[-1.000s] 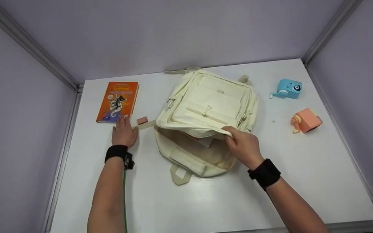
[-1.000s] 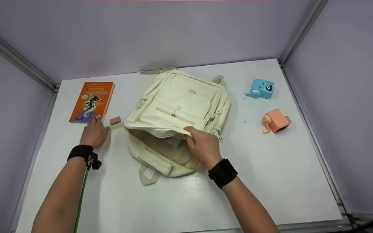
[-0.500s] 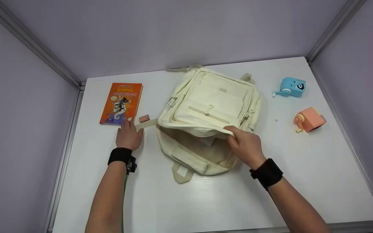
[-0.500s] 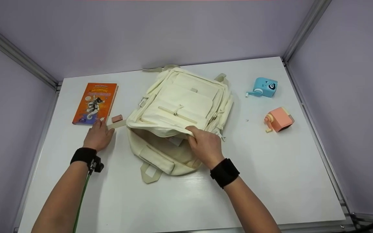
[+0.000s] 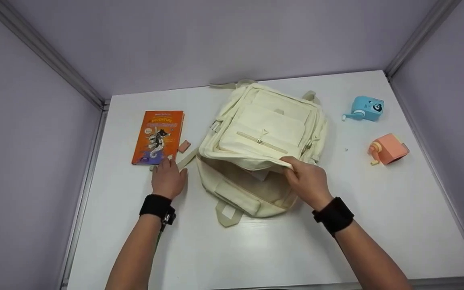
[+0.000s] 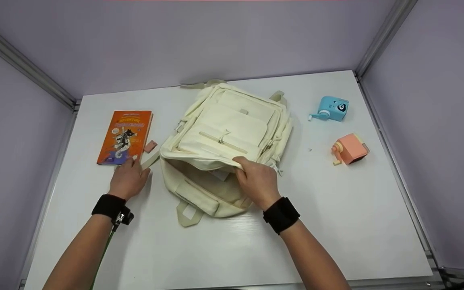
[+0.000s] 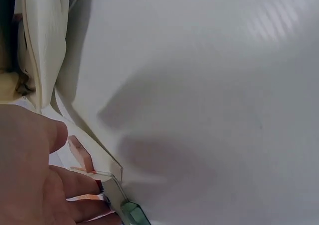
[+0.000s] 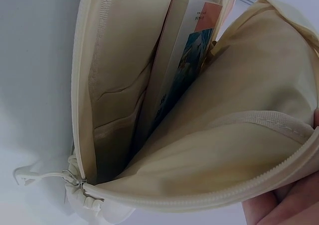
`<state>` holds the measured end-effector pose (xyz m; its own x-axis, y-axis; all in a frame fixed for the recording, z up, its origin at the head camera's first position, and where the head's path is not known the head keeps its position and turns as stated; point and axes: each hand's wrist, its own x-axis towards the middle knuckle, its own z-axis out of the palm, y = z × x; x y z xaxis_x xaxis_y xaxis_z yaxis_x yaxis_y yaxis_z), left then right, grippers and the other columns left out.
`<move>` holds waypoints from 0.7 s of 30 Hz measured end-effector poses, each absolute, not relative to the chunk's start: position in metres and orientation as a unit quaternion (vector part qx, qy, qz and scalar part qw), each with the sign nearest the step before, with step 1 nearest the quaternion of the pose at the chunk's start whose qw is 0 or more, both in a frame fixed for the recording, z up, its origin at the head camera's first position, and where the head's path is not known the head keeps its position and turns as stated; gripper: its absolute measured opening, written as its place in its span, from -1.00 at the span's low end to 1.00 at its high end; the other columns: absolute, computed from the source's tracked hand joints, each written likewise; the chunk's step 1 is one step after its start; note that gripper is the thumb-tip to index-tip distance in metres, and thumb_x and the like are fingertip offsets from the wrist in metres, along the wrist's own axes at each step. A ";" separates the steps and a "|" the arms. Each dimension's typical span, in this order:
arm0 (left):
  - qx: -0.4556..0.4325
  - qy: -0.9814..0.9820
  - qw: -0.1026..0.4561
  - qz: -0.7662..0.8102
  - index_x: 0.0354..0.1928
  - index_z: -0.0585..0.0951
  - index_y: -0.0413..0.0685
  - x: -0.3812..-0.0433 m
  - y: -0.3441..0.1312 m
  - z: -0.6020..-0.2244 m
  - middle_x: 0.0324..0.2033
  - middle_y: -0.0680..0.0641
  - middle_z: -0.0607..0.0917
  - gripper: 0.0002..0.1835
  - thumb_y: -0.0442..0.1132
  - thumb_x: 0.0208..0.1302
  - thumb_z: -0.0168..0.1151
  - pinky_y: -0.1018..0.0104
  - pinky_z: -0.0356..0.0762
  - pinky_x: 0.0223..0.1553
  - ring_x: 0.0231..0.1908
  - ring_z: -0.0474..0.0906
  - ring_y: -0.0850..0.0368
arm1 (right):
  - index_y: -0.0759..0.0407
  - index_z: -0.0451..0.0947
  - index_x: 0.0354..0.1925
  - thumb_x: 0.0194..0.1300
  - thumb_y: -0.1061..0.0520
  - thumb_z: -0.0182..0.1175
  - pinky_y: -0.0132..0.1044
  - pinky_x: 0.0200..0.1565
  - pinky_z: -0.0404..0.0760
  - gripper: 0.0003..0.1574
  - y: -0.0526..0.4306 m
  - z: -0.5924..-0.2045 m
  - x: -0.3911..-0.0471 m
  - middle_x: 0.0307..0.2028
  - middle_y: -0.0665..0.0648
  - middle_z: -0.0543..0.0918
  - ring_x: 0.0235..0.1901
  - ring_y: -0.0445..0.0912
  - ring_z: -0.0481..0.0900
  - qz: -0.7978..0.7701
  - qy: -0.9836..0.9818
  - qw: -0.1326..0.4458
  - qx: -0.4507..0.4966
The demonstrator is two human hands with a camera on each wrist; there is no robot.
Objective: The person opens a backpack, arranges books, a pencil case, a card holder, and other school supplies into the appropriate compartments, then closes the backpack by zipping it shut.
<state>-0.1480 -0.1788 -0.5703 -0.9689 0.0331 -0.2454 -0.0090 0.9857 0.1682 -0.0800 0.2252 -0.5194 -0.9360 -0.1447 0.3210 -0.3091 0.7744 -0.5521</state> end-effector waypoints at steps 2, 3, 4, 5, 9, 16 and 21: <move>0.012 0.990 0.119 0.081 0.43 0.29 -0.51 -0.142 -0.175 -0.568 0.34 -0.52 0.34 -0.28 0.02 0.57 0.03 -0.28 0.14 0.38 0.32 0.31 -0.43 | 0.00 0.73 0.05 0.37 0.20 0.28 -0.11 -0.58 0.38 -0.69 0.225 -0.519 -0.080 -0.72 -0.07 0.43 -0.68 -0.14 0.32 0.312 -0.933 0.131 0.121; 0.014 0.990 0.118 0.079 0.41 0.32 -0.51 -0.139 -0.174 -0.567 0.31 -0.51 0.37 -0.30 0.01 0.57 0.04 -0.27 0.19 0.36 0.29 0.35 -0.43 | -0.01 0.73 0.04 0.37 0.20 0.28 -0.09 -0.57 0.40 -0.69 0.225 -0.518 -0.080 -0.71 -0.06 0.46 -0.67 -0.13 0.35 0.311 -0.933 0.131 0.121; 0.017 0.990 0.119 0.078 0.38 0.36 -0.52 -0.137 -0.173 -0.566 0.28 -0.50 0.41 -0.32 0.00 0.56 0.05 -0.25 0.24 0.33 0.25 0.39 -0.42 | -0.01 0.73 0.04 0.37 0.20 0.27 -0.08 -0.56 0.41 -0.69 0.225 -0.518 -0.080 -0.70 -0.05 0.48 -0.67 -0.12 0.36 0.310 -0.934 0.129 0.120; 0.020 0.989 0.121 0.078 0.34 0.40 -0.51 -0.135 -0.172 -0.564 0.23 -0.49 0.45 -0.35 0.00 0.56 0.06 -0.23 0.32 0.28 0.21 0.43 -0.41 | -0.02 0.73 0.04 0.37 0.19 0.27 -0.06 -0.56 0.42 -0.69 0.225 -0.518 -0.080 -0.70 -0.04 0.50 -0.66 -0.11 0.38 0.309 -0.935 0.128 0.120; 0.013 0.986 0.128 0.107 0.10 0.59 -0.45 -0.136 -0.177 -0.560 0.04 -0.41 0.57 -0.47 0.00 0.53 0.10 -0.19 0.54 0.00 0.04 0.53 -0.36 | -0.01 0.73 0.04 0.37 0.20 0.28 -0.04 -0.56 0.44 -0.69 0.225 -0.518 -0.080 -0.68 -0.01 0.53 -0.66 -0.09 0.40 0.305 -0.936 0.130 0.118; -0.135 0.962 0.100 0.215 0.50 0.10 -0.51 -0.154 -0.222 -0.566 0.42 -0.57 0.16 -0.04 0.15 0.43 0.16 -0.25 0.30 0.32 0.38 0.19 -0.46 | 0.02 0.72 0.07 0.38 0.23 0.24 -0.15 -0.58 0.28 -0.66 0.225 -0.519 -0.080 -0.75 -0.10 0.30 -0.70 -0.16 0.22 0.309 -0.934 0.125 0.124; -0.219 0.926 0.161 0.263 0.54 -0.23 -0.51 -0.160 -0.240 -0.569 0.44 -0.59 0.10 0.21 0.29 0.37 0.17 -0.22 0.25 0.37 0.42 0.14 -0.45 | 0.02 0.73 0.06 0.36 0.23 0.27 -0.12 -0.58 0.33 -0.67 0.225 -0.519 -0.080 -0.74 -0.16 0.27 -0.69 -0.16 0.23 0.309 -0.935 0.130 0.119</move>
